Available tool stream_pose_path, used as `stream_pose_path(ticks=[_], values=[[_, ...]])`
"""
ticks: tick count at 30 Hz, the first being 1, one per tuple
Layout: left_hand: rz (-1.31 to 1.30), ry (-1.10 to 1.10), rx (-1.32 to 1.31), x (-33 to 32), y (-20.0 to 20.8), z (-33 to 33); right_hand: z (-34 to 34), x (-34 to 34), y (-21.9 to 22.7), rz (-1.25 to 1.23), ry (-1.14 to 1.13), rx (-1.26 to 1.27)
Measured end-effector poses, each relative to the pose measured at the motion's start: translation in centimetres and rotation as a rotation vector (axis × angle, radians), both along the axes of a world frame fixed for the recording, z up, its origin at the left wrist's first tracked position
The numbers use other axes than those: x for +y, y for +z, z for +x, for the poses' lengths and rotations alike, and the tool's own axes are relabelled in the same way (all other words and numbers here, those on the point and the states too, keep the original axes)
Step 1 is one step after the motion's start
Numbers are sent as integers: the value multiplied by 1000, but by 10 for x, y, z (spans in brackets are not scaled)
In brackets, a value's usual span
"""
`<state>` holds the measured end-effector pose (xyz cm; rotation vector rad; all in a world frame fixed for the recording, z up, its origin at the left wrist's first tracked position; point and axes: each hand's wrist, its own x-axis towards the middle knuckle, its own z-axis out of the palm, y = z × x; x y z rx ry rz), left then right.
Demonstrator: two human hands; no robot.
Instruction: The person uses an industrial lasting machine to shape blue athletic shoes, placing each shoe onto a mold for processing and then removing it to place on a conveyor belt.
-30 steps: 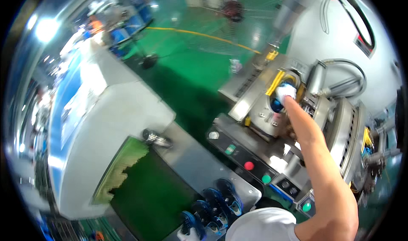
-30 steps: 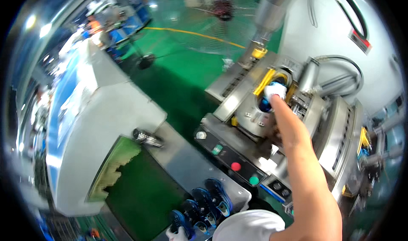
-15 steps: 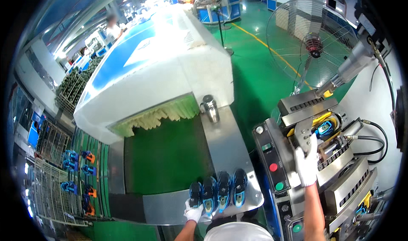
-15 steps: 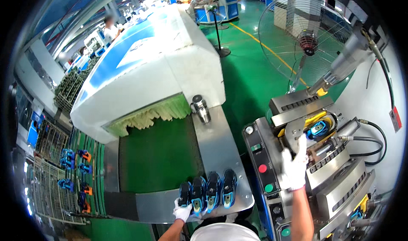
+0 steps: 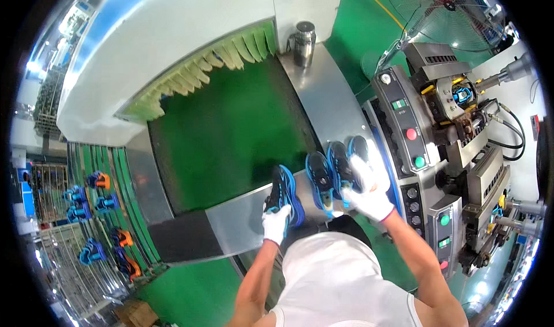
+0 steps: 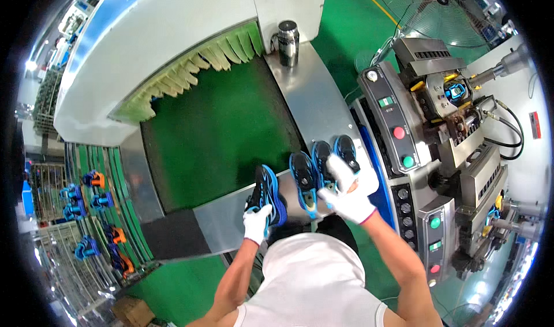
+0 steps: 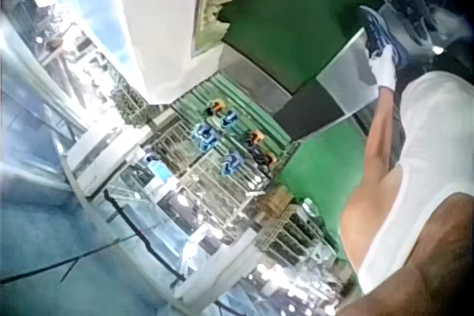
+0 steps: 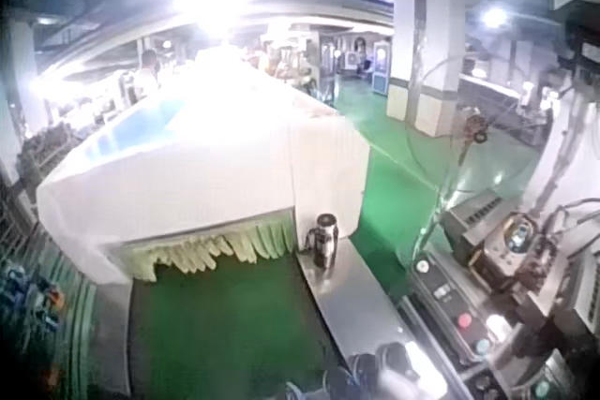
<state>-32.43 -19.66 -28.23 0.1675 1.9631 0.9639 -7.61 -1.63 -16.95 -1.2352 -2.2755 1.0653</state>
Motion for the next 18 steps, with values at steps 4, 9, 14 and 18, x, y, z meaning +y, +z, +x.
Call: stream_pose_path(ticks=[4,9,14,18], values=[[-24,-123,163,3,14,-51,-62,-62,-126,-4,-97,-308],[-144,-275,169,5,12,-112,-98,-59,-131,-348,-495,-39],[-36,-489,83,34,32,-110,-104,-66,-54,-654,-792,229],[-126,-828,197,61,70,-35,-59,-106,-30,-361,-946,420]])
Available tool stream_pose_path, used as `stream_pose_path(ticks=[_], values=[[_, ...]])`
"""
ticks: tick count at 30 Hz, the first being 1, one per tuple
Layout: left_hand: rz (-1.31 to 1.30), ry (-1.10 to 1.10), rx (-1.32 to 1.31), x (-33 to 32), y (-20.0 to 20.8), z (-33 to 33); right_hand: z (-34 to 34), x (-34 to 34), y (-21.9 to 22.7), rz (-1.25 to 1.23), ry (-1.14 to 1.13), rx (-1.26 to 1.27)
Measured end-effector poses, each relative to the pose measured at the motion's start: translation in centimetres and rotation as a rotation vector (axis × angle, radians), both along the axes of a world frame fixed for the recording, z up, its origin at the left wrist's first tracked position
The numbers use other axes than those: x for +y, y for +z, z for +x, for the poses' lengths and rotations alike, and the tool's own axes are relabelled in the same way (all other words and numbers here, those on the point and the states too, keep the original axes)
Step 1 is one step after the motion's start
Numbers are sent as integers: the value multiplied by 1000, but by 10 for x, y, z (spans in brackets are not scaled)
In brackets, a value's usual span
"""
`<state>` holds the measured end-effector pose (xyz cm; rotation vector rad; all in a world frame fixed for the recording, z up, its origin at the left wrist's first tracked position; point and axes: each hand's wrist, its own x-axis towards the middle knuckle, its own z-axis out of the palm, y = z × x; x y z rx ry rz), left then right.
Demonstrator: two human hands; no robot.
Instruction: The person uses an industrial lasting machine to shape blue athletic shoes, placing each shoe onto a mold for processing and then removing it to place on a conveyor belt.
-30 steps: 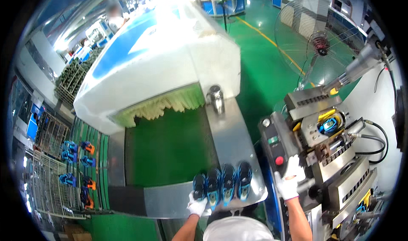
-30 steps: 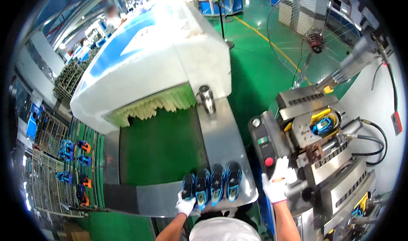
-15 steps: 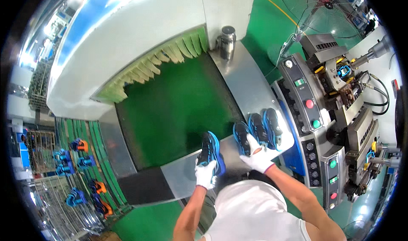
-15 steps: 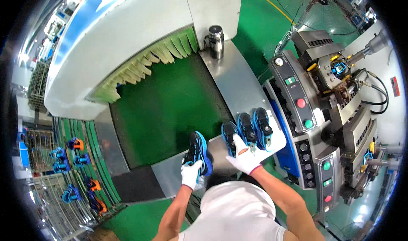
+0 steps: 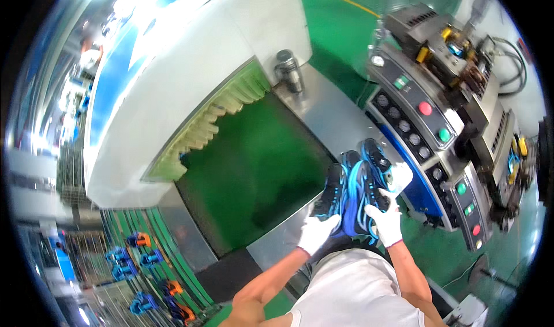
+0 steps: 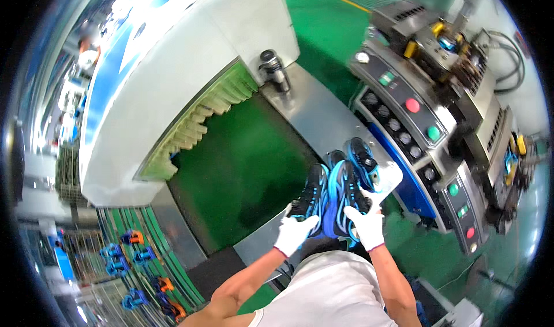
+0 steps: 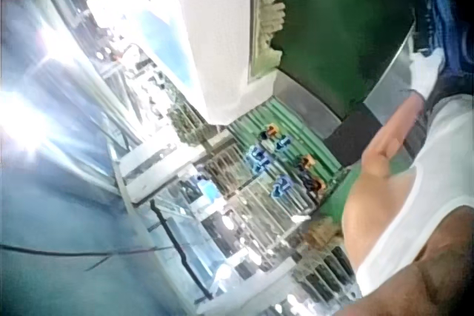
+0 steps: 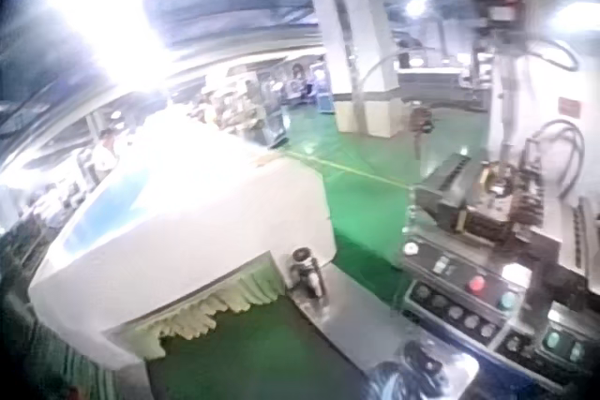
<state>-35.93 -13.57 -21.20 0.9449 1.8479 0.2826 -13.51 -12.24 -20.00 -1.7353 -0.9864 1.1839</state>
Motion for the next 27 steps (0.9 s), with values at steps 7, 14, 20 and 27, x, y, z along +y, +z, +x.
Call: stream_pose_path(ticks=[7,14,20,27], values=[[117,-542,-283,8,39,147,120,-114,79,-79,-610,151],[186,-1109,-652,-80,93,305,172,-305,108,77,-1324,102],[21,-1614,-864,-221,143,443,167,-478,138,219,-1937,-420],[466,-1975,-1197,-454,135,638,224,-662,171,-463,-2207,-800]])
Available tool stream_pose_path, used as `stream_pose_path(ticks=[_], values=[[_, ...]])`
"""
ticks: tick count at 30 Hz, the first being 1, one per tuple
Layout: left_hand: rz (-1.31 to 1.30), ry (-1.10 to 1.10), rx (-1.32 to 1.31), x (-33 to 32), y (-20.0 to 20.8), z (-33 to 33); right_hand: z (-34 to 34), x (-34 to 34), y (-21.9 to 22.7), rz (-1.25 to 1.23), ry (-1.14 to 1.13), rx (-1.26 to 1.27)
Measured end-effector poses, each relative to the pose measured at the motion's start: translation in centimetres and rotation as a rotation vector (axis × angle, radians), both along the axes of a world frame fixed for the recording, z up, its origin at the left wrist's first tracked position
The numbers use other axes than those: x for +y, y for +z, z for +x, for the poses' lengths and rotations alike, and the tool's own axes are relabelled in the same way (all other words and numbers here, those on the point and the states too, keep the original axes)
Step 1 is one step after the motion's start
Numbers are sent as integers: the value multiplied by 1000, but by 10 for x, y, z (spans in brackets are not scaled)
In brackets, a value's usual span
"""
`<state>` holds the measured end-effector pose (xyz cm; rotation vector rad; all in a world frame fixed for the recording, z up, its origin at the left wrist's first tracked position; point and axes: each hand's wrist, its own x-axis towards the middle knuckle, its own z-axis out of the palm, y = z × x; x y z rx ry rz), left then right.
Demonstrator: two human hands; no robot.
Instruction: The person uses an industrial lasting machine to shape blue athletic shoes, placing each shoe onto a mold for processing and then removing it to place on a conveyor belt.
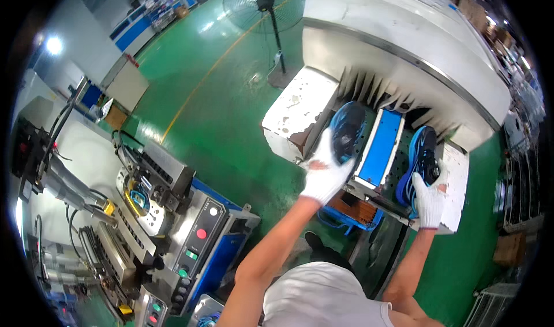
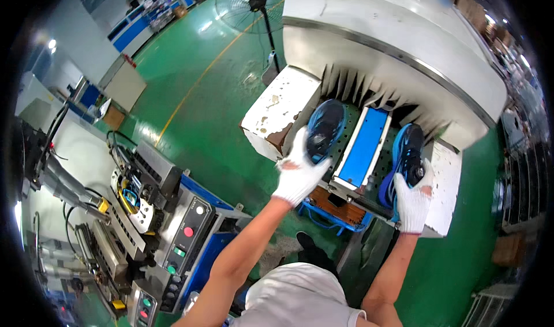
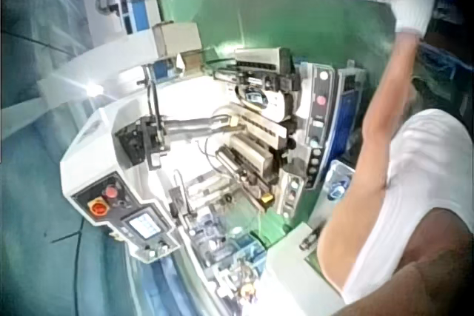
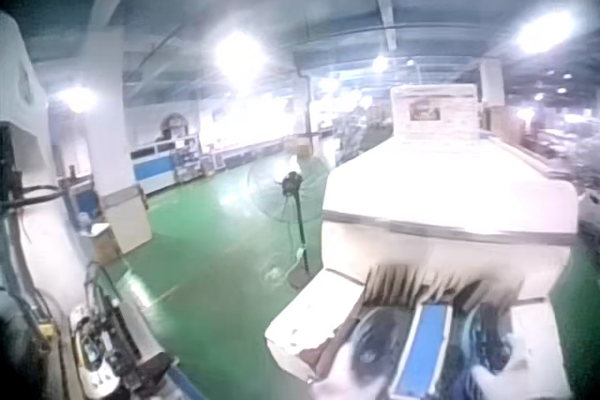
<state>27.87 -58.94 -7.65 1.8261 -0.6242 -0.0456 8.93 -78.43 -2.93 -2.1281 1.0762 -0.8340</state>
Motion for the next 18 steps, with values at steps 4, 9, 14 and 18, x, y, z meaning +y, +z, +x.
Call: stream_pose_path(ticks=[4,9,14,18], values=[[248,-42,-107,-108,-15,87,70,-109,-51,-67,-47,275],[124,17,-177,-145,-53,107,126,-142,-61,-360,75,263],[3,-81,-73,49,-78,-9,144,64,-32,-384,481,-252],[533,391,413,253,-124,-136,166,184,-194,888,1320,348]])
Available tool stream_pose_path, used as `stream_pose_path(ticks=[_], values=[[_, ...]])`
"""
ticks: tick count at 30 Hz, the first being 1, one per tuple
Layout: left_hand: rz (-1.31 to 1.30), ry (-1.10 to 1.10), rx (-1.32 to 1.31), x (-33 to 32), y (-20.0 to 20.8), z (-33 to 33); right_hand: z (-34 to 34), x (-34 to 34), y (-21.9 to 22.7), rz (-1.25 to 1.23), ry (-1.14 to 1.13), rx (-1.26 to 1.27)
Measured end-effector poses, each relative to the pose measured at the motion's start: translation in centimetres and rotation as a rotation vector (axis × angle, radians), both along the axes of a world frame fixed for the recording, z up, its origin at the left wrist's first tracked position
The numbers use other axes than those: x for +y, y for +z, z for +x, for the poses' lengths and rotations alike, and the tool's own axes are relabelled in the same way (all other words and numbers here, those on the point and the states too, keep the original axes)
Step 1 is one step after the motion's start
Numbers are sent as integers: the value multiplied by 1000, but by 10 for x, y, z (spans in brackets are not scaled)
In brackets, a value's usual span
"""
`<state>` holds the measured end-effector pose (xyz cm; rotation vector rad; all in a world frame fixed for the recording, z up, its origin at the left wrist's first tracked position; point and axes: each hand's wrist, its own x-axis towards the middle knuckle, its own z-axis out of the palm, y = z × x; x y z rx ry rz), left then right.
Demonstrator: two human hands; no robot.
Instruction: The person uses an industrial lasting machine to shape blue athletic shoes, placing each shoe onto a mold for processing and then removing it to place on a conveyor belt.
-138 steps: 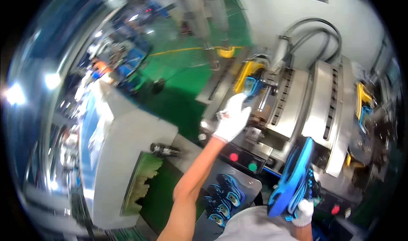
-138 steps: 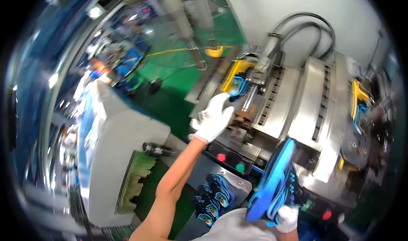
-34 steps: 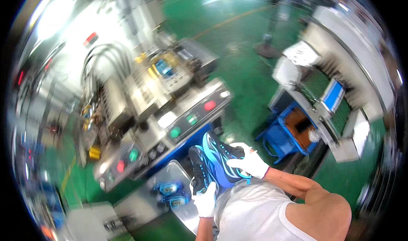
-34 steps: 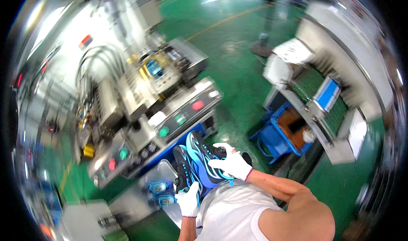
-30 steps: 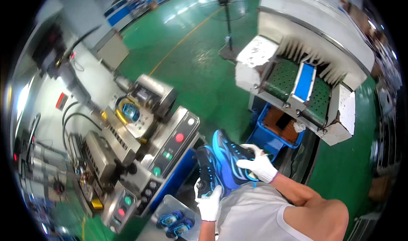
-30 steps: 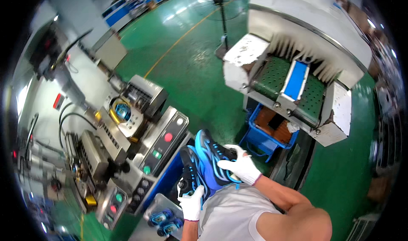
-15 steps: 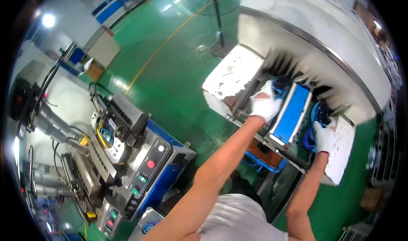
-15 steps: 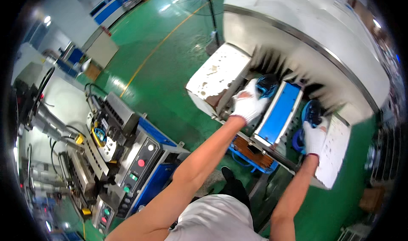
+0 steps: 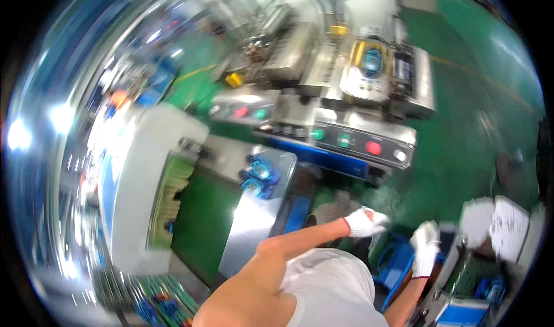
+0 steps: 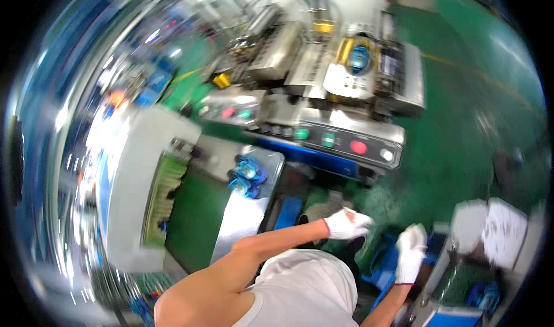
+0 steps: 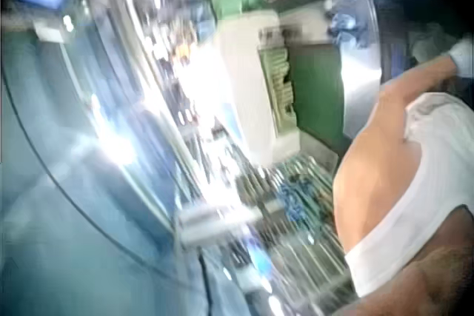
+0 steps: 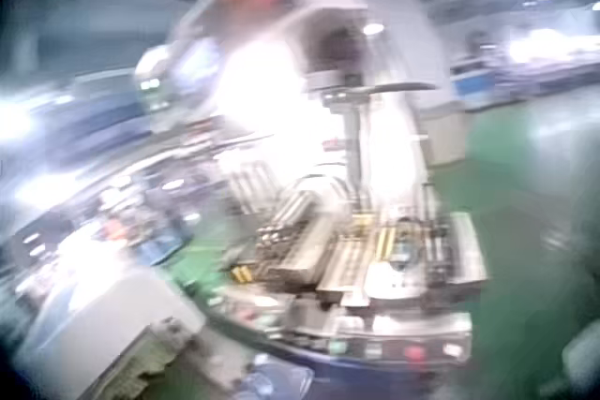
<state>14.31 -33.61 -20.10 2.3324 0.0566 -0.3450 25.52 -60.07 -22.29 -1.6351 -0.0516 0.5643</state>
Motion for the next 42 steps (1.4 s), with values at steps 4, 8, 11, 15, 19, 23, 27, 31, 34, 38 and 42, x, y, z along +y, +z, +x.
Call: stream_pose_path(ticks=[4,8,11,15,19,23,27,31,34,38,42], values=[[339,843,56,178,12,-217,-37,125,-6,-76,687,-124],[541,1716,48,241,15,-423,-54,217,14,-202,884,-196],[499,2003,118,225,-70,-581,-89,284,-1,-246,949,-221],[319,2056,401,207,-126,-600,-128,339,-26,-362,999,-236],[216,2046,256,235,-186,-636,-169,346,-32,-824,1152,-489],[423,2116,235,315,-185,-716,-165,307,-56,-1184,1193,-496],[895,2117,107,391,-185,-882,-203,327,13,-1436,1333,-461],[750,2249,899,469,-154,-1039,-185,329,42,-1505,1383,-338],[1077,2373,478,503,-198,-1113,-156,313,32,-1521,1626,-614],[716,2335,592,492,-272,-1205,-148,324,28,-1606,1739,-872],[472,1736,1211,446,-289,-1196,-84,359,-9,-1685,1873,-1120]])
